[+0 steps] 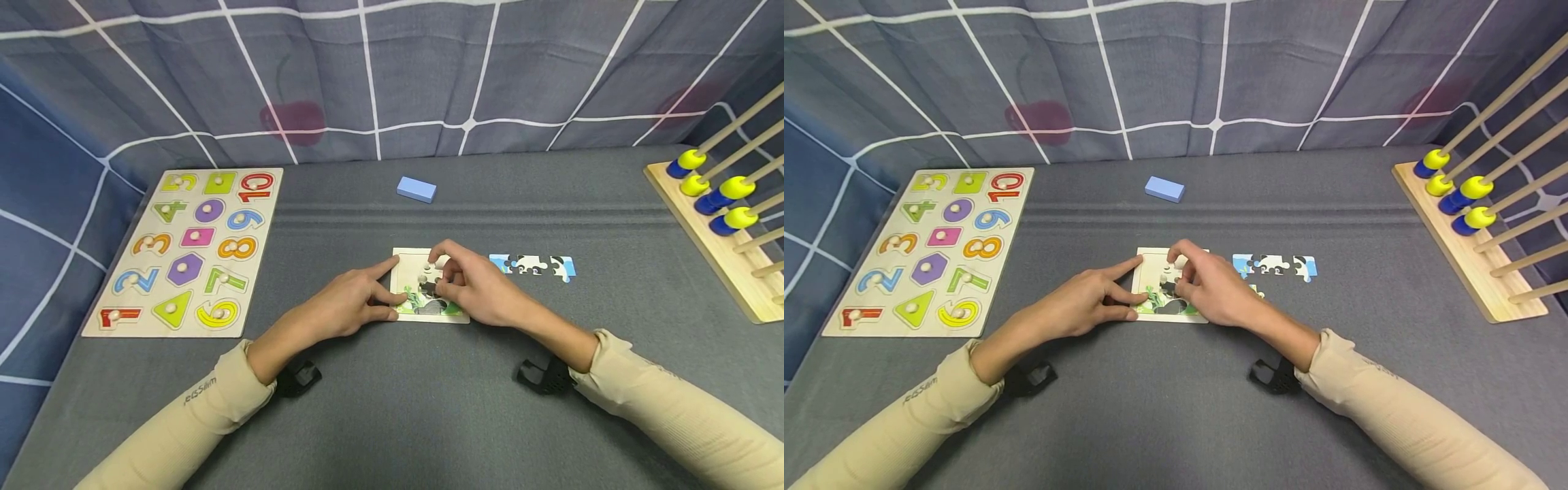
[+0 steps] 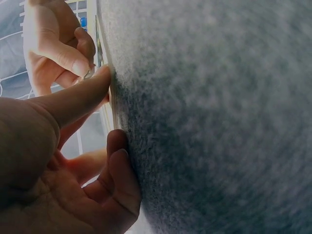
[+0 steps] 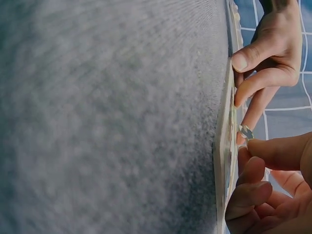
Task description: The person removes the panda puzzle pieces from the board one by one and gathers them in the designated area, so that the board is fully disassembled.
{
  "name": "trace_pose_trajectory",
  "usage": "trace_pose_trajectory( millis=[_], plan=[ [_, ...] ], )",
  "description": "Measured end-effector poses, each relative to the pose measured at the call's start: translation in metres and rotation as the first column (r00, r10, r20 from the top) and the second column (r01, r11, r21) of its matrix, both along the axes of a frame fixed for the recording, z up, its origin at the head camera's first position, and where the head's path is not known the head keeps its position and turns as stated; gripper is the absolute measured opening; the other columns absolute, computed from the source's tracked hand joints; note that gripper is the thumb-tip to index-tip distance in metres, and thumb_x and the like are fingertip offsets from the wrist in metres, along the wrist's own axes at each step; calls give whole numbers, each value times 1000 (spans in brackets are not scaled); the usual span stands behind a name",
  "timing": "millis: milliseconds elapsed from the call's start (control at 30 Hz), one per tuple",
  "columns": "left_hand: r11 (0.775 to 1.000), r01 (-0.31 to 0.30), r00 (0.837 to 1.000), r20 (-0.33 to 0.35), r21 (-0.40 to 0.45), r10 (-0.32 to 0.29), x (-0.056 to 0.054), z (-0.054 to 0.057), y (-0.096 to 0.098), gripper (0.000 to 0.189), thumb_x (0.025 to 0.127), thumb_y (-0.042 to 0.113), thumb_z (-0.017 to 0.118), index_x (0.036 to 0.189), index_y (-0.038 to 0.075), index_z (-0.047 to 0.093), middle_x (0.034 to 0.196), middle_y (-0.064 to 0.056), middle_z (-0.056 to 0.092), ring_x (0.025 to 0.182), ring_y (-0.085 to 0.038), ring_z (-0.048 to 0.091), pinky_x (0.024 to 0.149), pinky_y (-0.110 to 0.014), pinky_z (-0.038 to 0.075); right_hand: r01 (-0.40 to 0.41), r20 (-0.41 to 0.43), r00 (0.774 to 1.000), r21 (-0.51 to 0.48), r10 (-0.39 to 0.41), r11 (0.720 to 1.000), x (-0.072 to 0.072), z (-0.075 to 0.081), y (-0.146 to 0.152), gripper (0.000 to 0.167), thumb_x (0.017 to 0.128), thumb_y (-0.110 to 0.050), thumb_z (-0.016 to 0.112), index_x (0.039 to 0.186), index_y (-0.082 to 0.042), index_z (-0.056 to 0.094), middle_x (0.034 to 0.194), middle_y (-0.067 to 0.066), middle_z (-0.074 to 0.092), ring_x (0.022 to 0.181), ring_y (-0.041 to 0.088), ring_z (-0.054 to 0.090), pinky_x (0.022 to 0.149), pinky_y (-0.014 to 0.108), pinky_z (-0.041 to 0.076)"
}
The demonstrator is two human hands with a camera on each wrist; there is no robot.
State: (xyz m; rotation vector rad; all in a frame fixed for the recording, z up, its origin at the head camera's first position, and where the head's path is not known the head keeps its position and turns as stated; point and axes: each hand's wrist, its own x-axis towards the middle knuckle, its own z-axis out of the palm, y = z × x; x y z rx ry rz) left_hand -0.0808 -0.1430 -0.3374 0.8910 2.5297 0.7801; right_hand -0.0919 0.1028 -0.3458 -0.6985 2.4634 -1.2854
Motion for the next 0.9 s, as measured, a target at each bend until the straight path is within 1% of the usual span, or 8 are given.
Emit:
trace_pose_trajectory(
  millis=[133, 200, 267, 367, 400, 533, 767, 900],
  plan=[
    [1000, 11, 1000, -3, 5, -11, 0, -1, -1, 32, 89, 21, 75, 120, 12, 73, 156, -21, 30, 64, -3, 53, 87, -40, 47, 17, 2, 1000, -11, -17, 1000, 2, 2, 2, 29, 89, 2, 63, 113, -12, 56, 77, 1, 60, 56, 14, 49, 57, 32, 42],
    [1000, 21, 1000, -13, 6, -21, 1, -1, -1, 32, 89, 21, 74, 120, 12, 73, 156, -21, 30, 79, -9, 63, 91, -41, 47, 17, 8, 1000, -18, -17, 1000, 3, 4, 4, 30, 88, 2, 63, 113, -12, 57, 77, 1, 60, 56, 15, 48, 57, 32, 41],
    [1000, 31, 999, -21, 5, -31, 1, -1, -1, 32, 90, 21, 74, 121, 11, 72, 156, -22, 30, 99, -19, 65, 96, -43, 45, 19, 19, 1000, -23, -19, 1000, 4, 5, 6, 30, 88, 3, 63, 113, -13, 58, 77, 1, 60, 56, 14, 48, 57, 31, 41],
    [999, 43, 999, -32, 4, -43, 1, 0, -1, 33, 91, 20, 73, 122, 10, 72, 155, -23, 30, 125, -32, 53, 102, -46, 41, 21, 31, 999, -24, -21, 999, 6, 5, 11, 30, 88, 3, 64, 114, -12, 59, 75, 1, 59, 56, 14, 48, 57, 30, 41],
    [999, 45, 998, -31, 4, -45, 1, 0, -1, 33, 91, 20, 73, 122, 10, 71, 156, -23, 29, 126, -33, 52, 102, -46, 41, 24, 36, 999, -24, -23, 999, 7, 4, 13, 30, 88, 3, 65, 114, -12, 59, 75, 1, 59, 57, 14, 48, 58, 29, 41],
    [999, 47, 998, -33, 7, -47, 2, 0, -2, 34, 90, 18, 73, 122, 10, 71, 156, -23, 29, 125, -34, 53, 102, -47, 41, 34, 64, 997, -45, -31, 998, 11, 4, 23, 29, 89, 2, 66, 115, -10, 60, 75, 2, 59, 57, 13, 46, 58, 28, 40],
    [999, 30, 999, -26, 18, -30, 2, -2, -2, 34, 90, 19, 73, 123, 11, 71, 156, -22, 28, 98, -16, 67, 99, -46, 43, 61, 86, 995, -60, -56, 996, 19, 6, 47, 28, 91, 1, 66, 116, -8, 59, 78, 4, 59, 58, 13, 46, 57, 28, 40],
    [999, 24, 999, -36, 29, -23, 2, -2, -3, 33, 90, 19, 74, 122, 11, 72, 155, -22, 30, 96, -16, 67, 99, -47, 43, 88, 86, 993, -56, -83, 995, 23, 6, 62, 27, 91, 0, 66, 115, -8, 59, 78, 6, 60, 59, 16, 51, 59, 28, 43]
  ],
)
